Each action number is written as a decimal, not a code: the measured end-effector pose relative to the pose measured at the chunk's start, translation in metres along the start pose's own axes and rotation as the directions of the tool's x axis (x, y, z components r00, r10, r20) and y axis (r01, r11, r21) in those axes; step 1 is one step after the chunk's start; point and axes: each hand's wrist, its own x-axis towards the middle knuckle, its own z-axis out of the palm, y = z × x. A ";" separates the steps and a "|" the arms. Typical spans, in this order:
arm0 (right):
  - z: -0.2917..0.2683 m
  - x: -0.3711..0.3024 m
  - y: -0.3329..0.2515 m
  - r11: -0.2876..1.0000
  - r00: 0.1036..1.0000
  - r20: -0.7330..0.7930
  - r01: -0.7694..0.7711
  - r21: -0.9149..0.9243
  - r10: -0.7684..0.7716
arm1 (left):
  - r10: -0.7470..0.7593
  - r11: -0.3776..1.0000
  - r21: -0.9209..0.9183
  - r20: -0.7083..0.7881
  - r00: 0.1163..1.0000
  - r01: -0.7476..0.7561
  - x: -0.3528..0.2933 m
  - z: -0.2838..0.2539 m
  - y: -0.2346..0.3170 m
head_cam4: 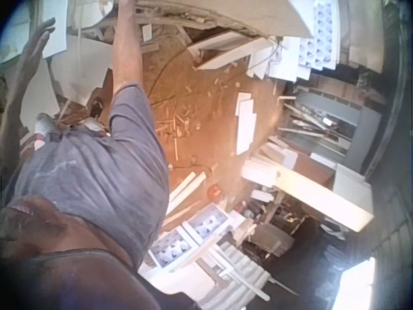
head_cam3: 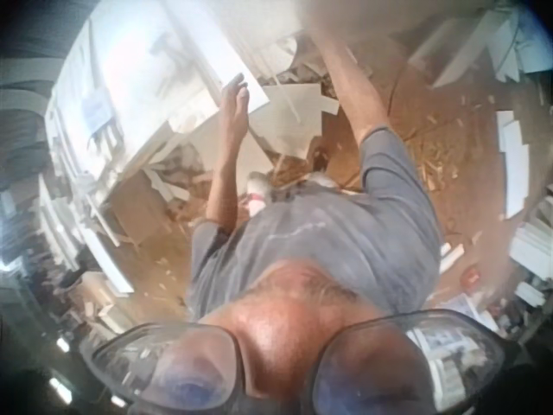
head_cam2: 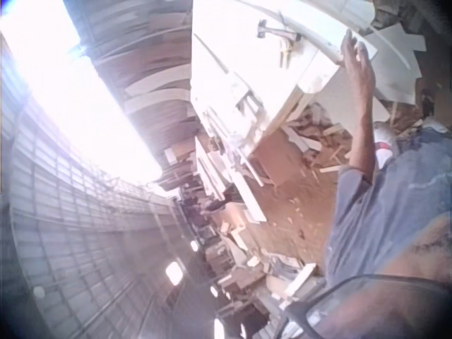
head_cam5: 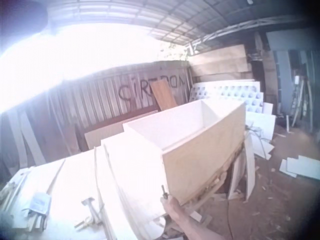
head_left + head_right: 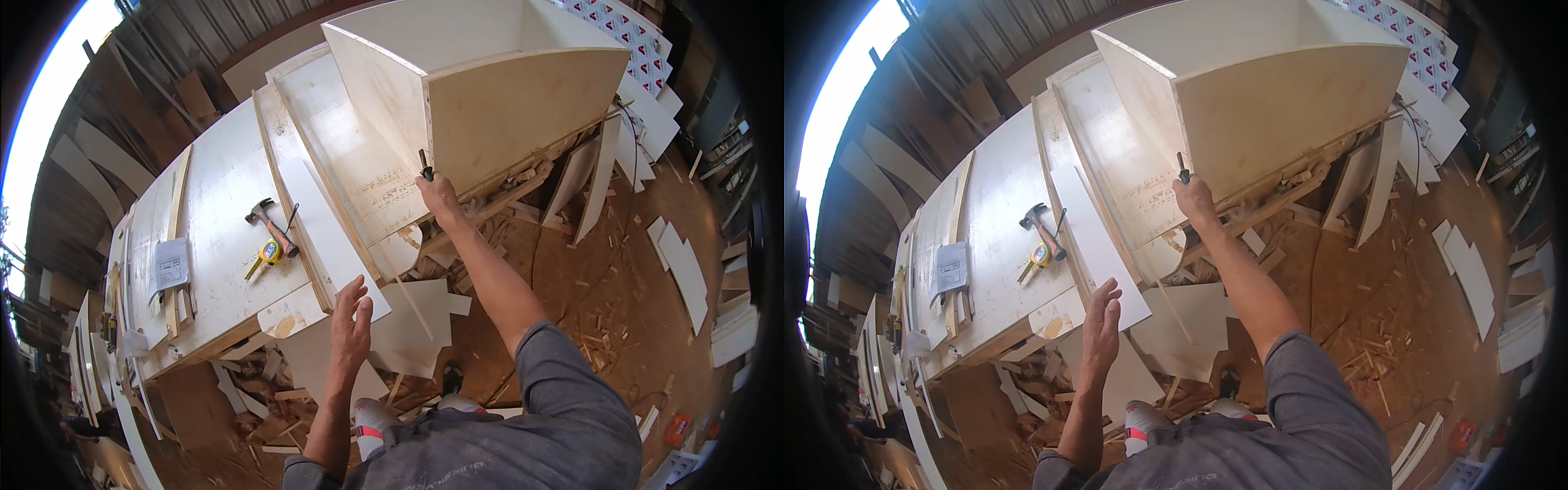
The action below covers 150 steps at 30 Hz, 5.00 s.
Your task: The person assembles a wooden cabinet by positioning a divider into the frame, measuring a wooden trim piece with a tape measure, and then securing the components using a pneumatic nail gun and a hammer.
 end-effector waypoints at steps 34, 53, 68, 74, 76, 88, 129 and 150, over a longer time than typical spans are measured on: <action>-0.004 0.011 0.014 0.998 0.998 -0.028 0.050 0.042 -0.048 | -0.417 0.902 -0.186 -0.142 0.898 0.389 -0.100 -0.023 -0.086; -0.073 0.048 0.026 0.374 0.396 0.893 -0.811 0.450 -0.215 | 0.437 0.865 0.360 -0.201 0.876 -0.349 0.225 0.112 0.168; -0.040 0.017 0.008 0.742 0.829 0.560 -0.378 0.553 0.005 | 0.581 0.630 0.615 0.030 0.813 -0.473 0.299 0.137 0.163; -0.026 0.023 0.019 0.925 0.927 0.374 -0.129 0.357 -0.015 | 0.583 0.646 0.595 0.021 0.812 -0.479 0.298 0.136 0.161; -0.026 0.023 0.012 0.920 0.926 0.377 -0.145 0.364 -0.003 | 0.578 0.648 0.597 0.018 0.816 -0.473 0.297 0.134 0.160; -0.050 0.028 -0.001 0.428 0.721 0.692 -0.612 0.665 -0.043 | 0.585 0.645 0.587 0.033 0.810 -0.490 0.298 0.135 0.158; -0.141 -0.072 0.150 0.914 0.645 0.740 -0.391 0.107 0.190 | 0.129 0.958 0.281 -0.239 0.962 -0.059 0.208 0.177 0.025; 0.073 -0.191 -0.093 0.793 0.442 0.753 0.584 0.172 -0.489 | -0.559 0.349 -0.924 -0.072 0.826 0.155 0.042 -0.096 -0.093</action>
